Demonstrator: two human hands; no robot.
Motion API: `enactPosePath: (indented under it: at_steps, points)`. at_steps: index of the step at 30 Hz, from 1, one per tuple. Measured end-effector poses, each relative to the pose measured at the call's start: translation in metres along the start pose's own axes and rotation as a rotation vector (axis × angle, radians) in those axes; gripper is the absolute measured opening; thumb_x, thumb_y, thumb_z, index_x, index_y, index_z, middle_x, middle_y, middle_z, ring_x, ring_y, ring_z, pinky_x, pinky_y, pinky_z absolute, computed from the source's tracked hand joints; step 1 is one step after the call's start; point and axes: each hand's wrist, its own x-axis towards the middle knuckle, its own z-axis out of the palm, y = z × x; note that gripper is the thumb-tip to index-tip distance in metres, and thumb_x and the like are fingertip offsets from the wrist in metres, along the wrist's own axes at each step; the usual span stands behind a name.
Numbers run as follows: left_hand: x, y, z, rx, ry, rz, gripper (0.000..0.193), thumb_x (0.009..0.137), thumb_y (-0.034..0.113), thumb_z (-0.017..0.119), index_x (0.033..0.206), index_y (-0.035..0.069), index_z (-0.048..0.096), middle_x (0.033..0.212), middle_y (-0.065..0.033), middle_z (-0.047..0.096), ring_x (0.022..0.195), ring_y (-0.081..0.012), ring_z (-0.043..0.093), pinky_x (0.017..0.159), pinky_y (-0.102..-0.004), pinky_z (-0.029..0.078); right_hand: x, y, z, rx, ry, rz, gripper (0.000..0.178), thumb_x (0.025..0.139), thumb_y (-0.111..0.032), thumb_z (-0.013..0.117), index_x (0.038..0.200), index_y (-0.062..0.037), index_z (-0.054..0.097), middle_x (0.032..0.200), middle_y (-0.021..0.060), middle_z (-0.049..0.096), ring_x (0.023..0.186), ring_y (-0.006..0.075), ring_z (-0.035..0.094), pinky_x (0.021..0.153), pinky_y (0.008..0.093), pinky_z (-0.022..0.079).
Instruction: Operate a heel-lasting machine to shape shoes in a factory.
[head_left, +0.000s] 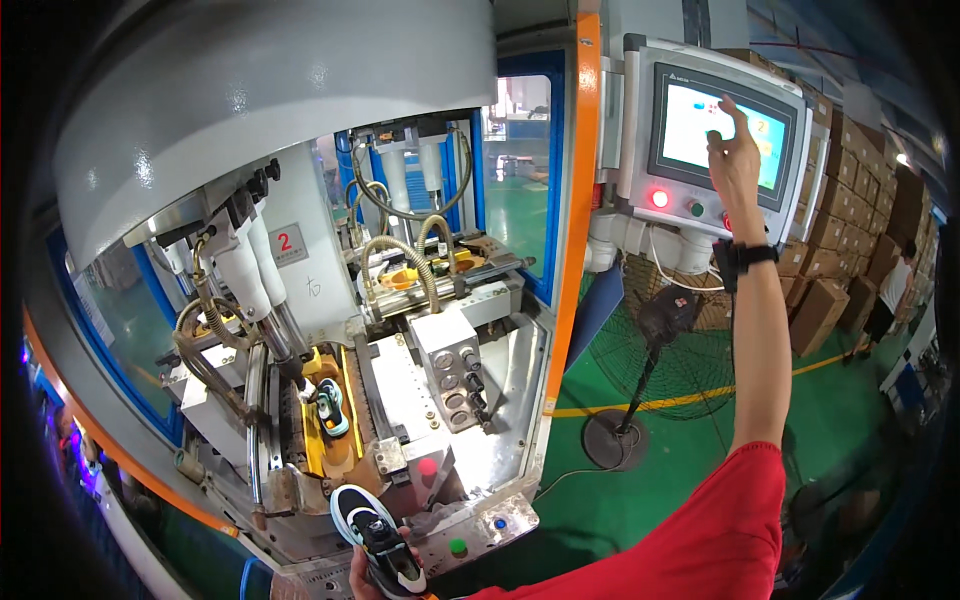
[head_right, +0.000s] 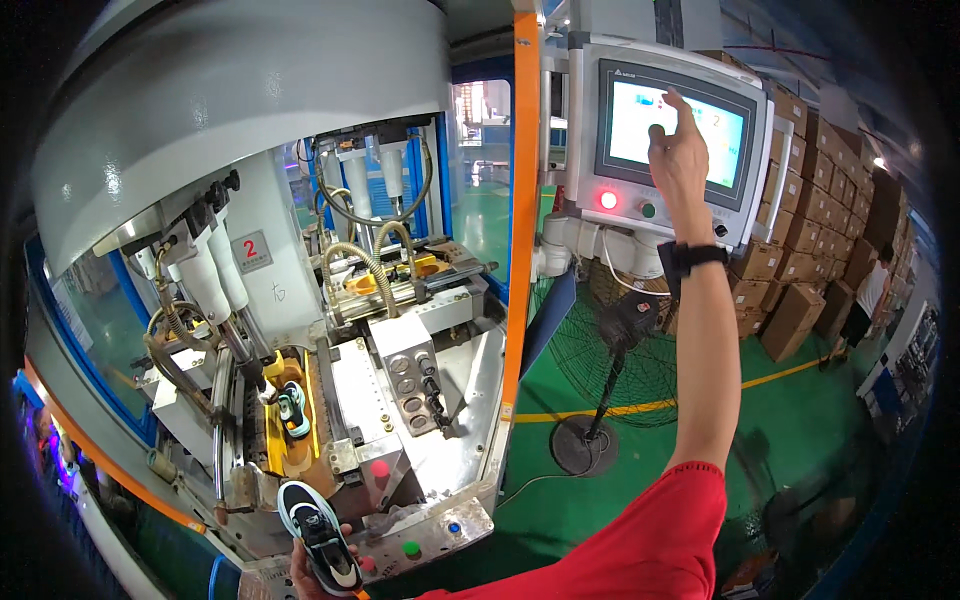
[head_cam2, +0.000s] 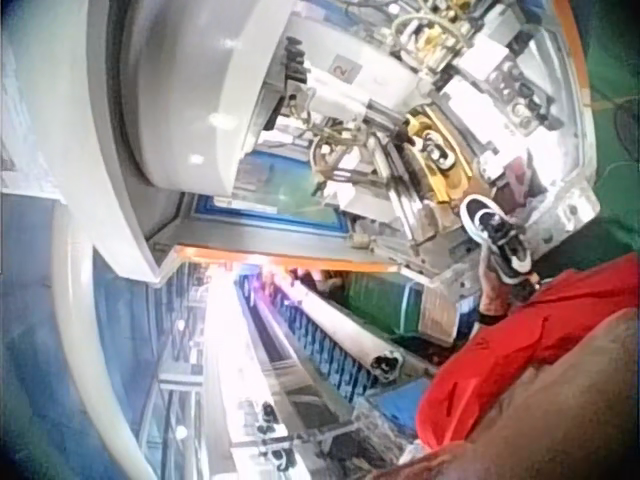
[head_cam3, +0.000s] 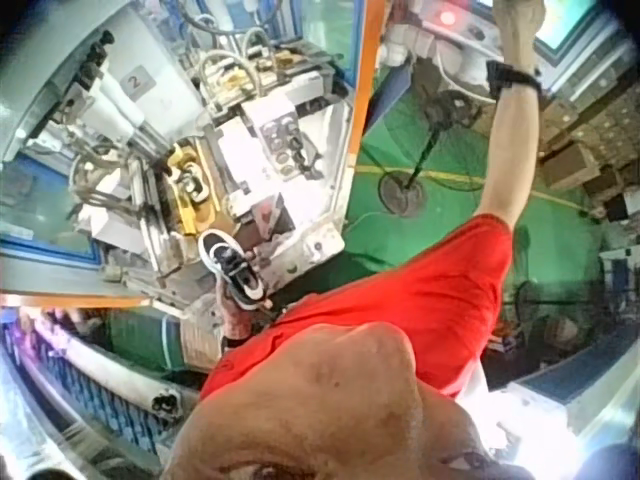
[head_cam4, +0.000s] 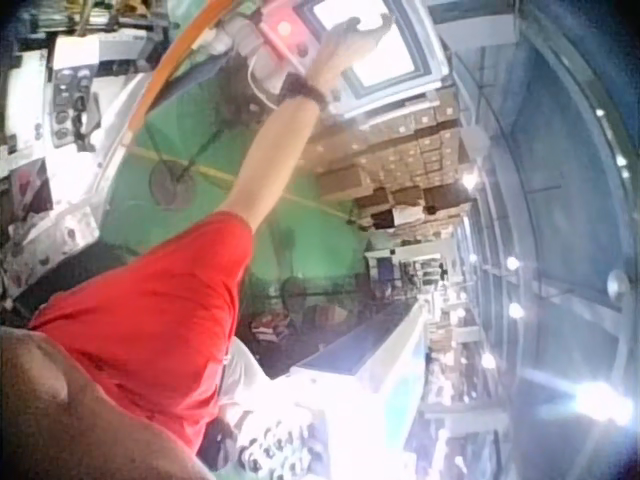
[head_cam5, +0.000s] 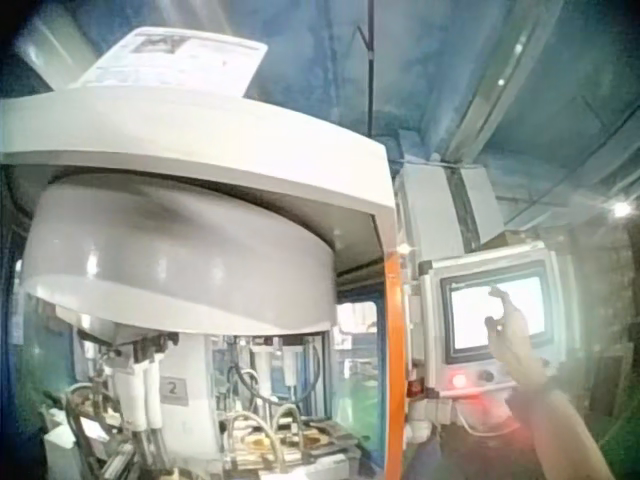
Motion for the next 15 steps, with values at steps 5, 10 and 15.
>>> enactPosePath:
  at_steps: [5,10,15]
  points:
    - [-0.008,0.002,0.037,0.006,-0.154,0.122,0.058,0.101,0.044,0.037,0.136,-0.003,0.044,0.127,-0.0171,0.058,0.109,-0.0268,0.061,0.095,-0.0400,0.050,-0.111,-0.050,0.002,0.634,0.071,0.153,0.028,0.090,-0.004,0.057,0.118,-0.0001,0.059,0.086,0.0058,0.064,0.066,0.0091,0.058,0.057,0.0239,0.046]
    - [0.002,0.005,0.037,0.102,0.074,0.284,0.060,0.097,0.049,0.044,0.133,0.000,0.047,0.114,-0.0154,0.064,0.092,-0.0279,0.067,0.075,-0.0422,0.058,-0.294,-0.147,0.013,1.068,-0.496,0.326,0.037,0.080,0.003,0.060,0.117,-0.0003,0.063,0.096,0.0025,0.067,0.068,0.0057,0.057,0.060,0.0226,0.047]
    - [-0.026,0.020,0.039,0.260,0.162,0.441,0.061,0.097,0.052,0.042,0.132,0.002,0.049,0.111,-0.0117,0.064,0.089,-0.0231,0.067,0.076,-0.0401,0.057,-0.197,-0.114,0.031,0.809,-0.072,0.202,0.047,0.083,0.002,0.059,0.130,0.0000,0.054,0.103,0.0101,0.065,0.062,0.0059,0.046,0.052,0.0224,0.040]
